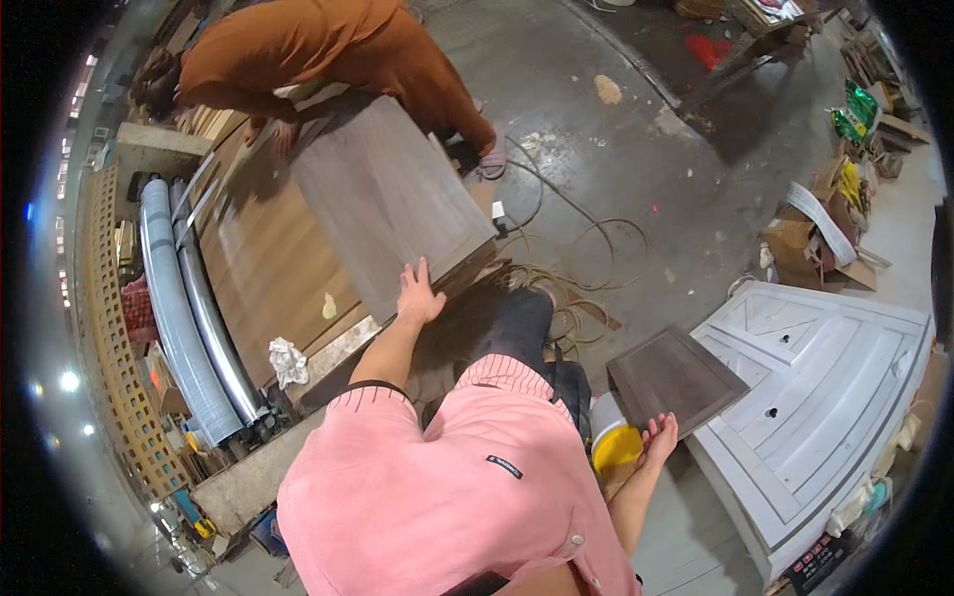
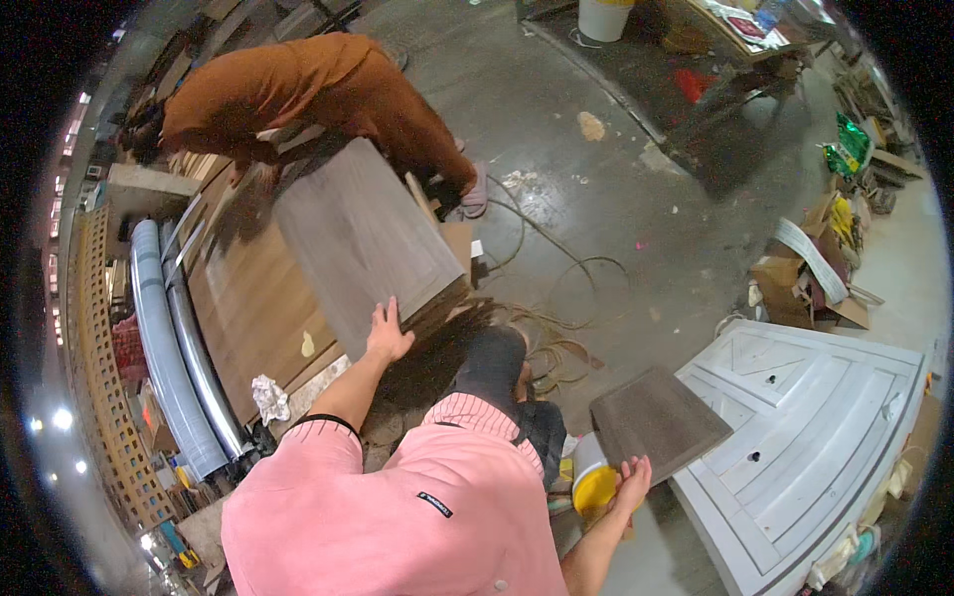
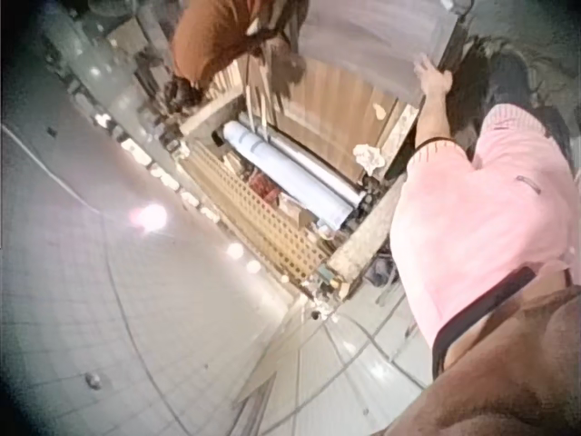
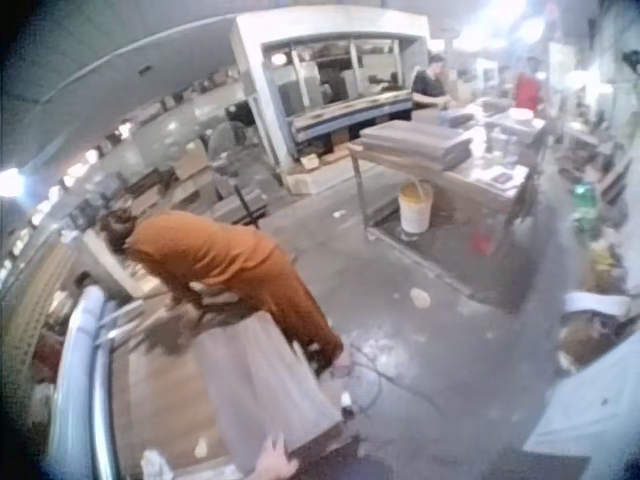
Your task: The person navigates a pallet jack through a workshop, wipes a machine roller with a cloth, stacks wooden panels by hand, and pulls the pallet jack loaded with the panels across the room.
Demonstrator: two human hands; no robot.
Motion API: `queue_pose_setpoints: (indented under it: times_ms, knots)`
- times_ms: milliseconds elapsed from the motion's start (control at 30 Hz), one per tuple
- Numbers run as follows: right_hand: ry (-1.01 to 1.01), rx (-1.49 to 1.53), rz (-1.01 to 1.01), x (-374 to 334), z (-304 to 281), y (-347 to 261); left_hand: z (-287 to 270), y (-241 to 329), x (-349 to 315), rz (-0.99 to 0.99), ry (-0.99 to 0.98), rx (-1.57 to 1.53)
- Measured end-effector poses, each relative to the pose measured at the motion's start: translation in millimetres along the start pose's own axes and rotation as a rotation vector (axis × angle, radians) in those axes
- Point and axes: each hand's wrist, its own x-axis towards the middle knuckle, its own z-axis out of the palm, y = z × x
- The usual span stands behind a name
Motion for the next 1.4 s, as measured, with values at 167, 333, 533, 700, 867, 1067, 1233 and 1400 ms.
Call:
queue_pose_setpoints:
  times_ms: [167,333,533,700,867,1067,1233,1400]
  knots:
    - [-0.058,-0.001,0.025,36,32,-16,5,0,25,-0.029,-0.011,-0.112]
    - [-0.182,-0.020,0.070,55,137,-92,-7,-15,59,-0.047,-0.207,-0.180]
    - [-0.253,-0.006,-0.049,123,253,-206,-40,6,88,-0.245,-0.590,-0.353]
    - [-0.233,-0.153,0.112,184,314,-265,-43,7,191,-0.179,-0.886,-0.106]
    - [-0.266,-0.142,-0.005,246,379,-362,-112,196,252,0.019,-0.246,-0.420]
    - [-0.345,-0.428,-0.054,270,494,-482,-196,386,321,0.288,-0.101,-0.815]
    - [-0.443,-0.581,-0.060,298,600,-569,-231,434,368,0.128,-0.068,-0.784]
    - [-0.528,-0.672,-0.222,351,744,-649,-182,416,445,-0.007,-0.123,-0.645]
